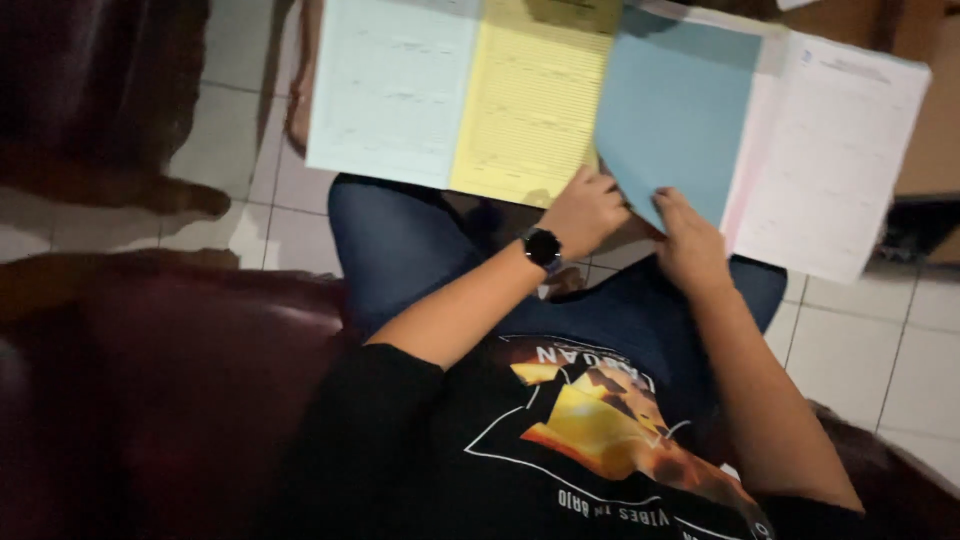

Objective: Flipping through and sorting a large stack of multi-colored paper forms while sitting on a sofa.

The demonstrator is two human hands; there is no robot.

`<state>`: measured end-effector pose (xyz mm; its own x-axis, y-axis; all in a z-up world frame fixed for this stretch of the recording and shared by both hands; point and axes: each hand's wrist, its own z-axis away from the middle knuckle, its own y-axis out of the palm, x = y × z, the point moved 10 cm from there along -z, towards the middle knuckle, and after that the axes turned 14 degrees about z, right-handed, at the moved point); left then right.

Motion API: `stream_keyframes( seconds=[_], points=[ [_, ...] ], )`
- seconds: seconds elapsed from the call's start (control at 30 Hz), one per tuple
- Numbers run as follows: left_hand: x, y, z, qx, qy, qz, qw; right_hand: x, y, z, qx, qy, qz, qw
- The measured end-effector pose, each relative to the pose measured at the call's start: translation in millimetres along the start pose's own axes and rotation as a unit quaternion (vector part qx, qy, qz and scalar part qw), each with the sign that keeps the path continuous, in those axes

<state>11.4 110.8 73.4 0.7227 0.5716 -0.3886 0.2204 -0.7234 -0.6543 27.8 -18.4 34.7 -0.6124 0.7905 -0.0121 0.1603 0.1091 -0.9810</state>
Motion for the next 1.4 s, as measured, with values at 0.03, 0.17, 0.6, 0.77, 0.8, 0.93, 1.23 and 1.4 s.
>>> stream_keyframes(
  seconds=[0.03,0.17,0.6,0.77,0.8,0.93,1.23,1.4],
  points=[
    [8,-8,4,-0.005,-0.007,-0.008,1.0,-12,13,2,-0.001,-0.011,-0.002,1.0],
    [83,-40,40,0.029,-0.117,-0.008,0.993,-49,15,-8,0.009,0.042,0.057,0.997],
    [152,-101,119,0.194,-0.161,-0.033,0.967,167,27,-122,0.007,-0.061,0.156,0.986],
    [135,-110,108,0.058,-0.058,-0.058,0.995,180,17,-114,-0.027,-0.095,0.078,0.992],
    [122,-125,103,-0.021,-0.008,-0.083,0.996,186,11,-114,-0.044,-0.102,0.068,0.991],
    [107,-181,102,-0.094,0.008,-0.047,0.994,139,33,-113,-0.016,-0.043,0.098,0.994],
    [235,-250,217,0.21,-0.32,-0.04,0.923,264,-41,-228,-0.067,-0.072,0.149,0.984],
    [262,-227,248,0.272,-0.304,-0.074,0.91,332,58,-254,0.005,-0.113,0.117,0.987]
  ],
)
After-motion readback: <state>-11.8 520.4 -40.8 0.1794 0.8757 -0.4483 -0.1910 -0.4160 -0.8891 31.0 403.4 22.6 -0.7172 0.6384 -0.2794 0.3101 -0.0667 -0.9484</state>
